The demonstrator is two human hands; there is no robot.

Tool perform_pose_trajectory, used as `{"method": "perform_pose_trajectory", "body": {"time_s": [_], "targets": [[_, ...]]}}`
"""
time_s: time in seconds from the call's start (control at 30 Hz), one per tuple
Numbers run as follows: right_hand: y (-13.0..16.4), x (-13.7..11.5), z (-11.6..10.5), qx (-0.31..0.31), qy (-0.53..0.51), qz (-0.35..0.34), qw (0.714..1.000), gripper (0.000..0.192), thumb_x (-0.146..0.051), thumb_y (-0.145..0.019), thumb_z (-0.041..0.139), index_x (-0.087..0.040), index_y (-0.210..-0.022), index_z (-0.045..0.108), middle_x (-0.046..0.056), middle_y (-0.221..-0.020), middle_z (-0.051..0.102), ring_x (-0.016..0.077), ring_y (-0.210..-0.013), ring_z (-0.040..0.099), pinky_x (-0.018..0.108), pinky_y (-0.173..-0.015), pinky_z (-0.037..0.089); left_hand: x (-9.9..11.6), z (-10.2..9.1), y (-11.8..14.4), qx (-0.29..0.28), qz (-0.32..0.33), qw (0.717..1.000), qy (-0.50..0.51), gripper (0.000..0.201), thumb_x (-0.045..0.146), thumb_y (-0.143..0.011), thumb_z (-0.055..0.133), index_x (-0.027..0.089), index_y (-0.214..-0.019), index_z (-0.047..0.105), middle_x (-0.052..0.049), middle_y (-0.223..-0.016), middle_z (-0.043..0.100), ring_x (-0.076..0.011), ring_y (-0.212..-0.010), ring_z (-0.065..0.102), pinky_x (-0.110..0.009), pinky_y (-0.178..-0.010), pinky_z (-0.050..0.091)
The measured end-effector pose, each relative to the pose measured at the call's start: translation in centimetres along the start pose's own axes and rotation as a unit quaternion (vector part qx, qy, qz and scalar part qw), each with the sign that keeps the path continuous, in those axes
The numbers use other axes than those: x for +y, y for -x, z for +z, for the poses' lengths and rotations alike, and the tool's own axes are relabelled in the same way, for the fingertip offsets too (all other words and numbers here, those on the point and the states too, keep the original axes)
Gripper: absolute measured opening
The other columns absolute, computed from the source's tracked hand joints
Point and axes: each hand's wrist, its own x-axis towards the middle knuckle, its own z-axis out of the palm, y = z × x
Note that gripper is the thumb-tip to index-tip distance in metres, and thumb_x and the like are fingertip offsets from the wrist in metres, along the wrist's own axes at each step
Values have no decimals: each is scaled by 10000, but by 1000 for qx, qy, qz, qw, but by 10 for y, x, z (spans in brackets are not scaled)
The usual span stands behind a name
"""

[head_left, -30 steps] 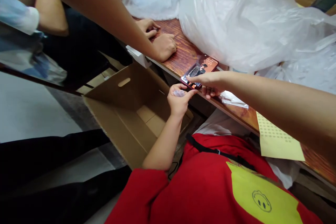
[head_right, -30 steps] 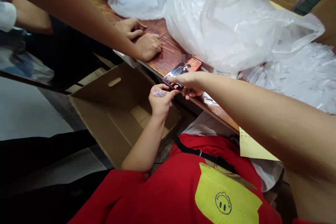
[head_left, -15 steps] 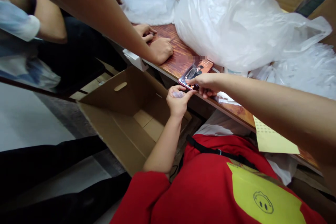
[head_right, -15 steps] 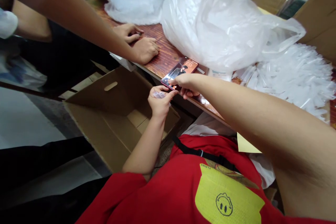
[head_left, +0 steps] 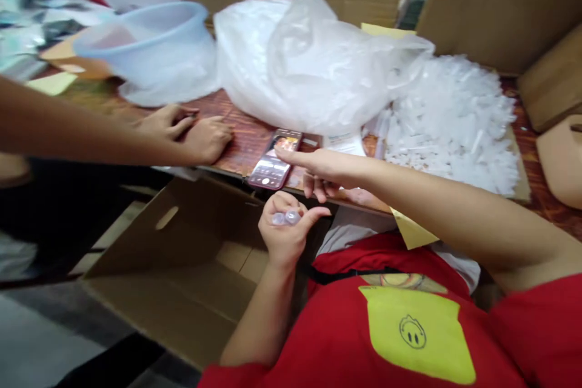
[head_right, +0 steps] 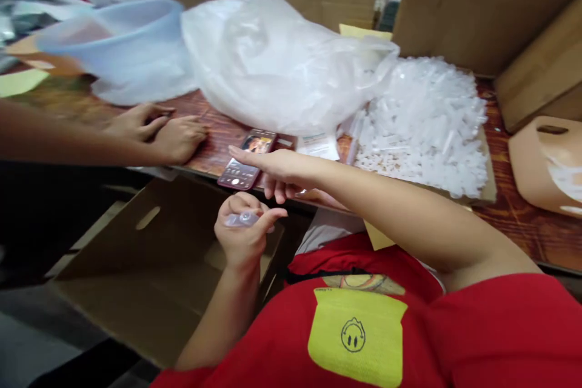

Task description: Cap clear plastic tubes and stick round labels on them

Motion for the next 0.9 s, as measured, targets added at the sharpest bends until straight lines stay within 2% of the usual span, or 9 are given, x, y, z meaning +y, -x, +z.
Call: {"method": "perform_pose_trajectory", "body": {"time_s": [0.07,0.17,0.27,0.33,0.43,0.5,0.6,0.73,0.9], "targets": [[45,32,-20,71,-69,-81,992,738,-836,-927,442,-147,-729,616,-1,-493,510,86,-388,421,201,-359,308,9,28,8,-124,-3,991,54,623,245,-557,1000,192,-647,385,84,-632,525,-67,-447,509,-221,-455,487],[115,84,-35,185,-109,-234,948,519,-668,-821,765,-172,-777,621,-6,-614,593,86,-503,510,194,-447,408,15,73,17,-246,5,966,84,596,312,-554,1016,182,-639,441,65,-605,543,-78,-494,527,-234,-501,481],[168,128,-30,314,-47,-293,902,174,-334,-872,784,-194,-883,682,10,-769,672,110,-646,605,208,-535,475,16,111,26,-336,48,936,91,542,370,-575,1002,174,-653,503,46,-624,583,-86,-539,559,-231,-518,462],[189,149,-20,367,24,-330,869,41,-197,-894,725,-203,-918,693,16,-828,704,123,-710,647,224,-599,522,15,128,33,-379,77,918,82,492,377,-631,976,175,-676,529,42,-645,595,-83,-551,565,-218,-507,444],[202,169,-11,418,115,-364,824,137,-77,-902,669,-196,-964,695,13,-861,743,115,-767,695,220,-699,572,14,147,39,-418,103,900,70,440,394,-712,930,184,-704,542,35,-682,610,-79,-552,563,-215,-498,438],[206,179,-11,435,155,-366,808,197,-36,-906,645,-193,-1011,699,17,-910,766,111,-835,723,210,-763,587,13,157,41,-441,106,889,57,430,403,-745,907,189,-704,537,31,-693,614,-83,-556,565,-222,-504,444],[212,194,-18,444,216,-350,796,240,-42,-927,625,-202,-1089,702,23,-1012,783,116,-932,735,219,-848,590,11,169,41,-470,111,875,29,424,415,-780,879,188,-701,530,29,-694,610,-85,-570,563,-225,-522,446],[218,208,-27,455,293,-317,779,207,-110,-979,600,-198,-1138,701,30,-1093,778,136,-990,731,236,-907,580,9,181,39,-481,149,864,-9,433,420,-797,866,185,-698,516,28,-696,600,-89,-605,569,-225,-547,442],[221,211,-32,437,326,-282,789,182,-163,-1023,531,-226,-1000,700,21,-1047,761,169,-941,724,276,-845,576,6,191,38,-481,173,859,-41,462,451,-832,831,196,-693,472,30,-680,586,-95,-598,557,-233,-538,427]]}}
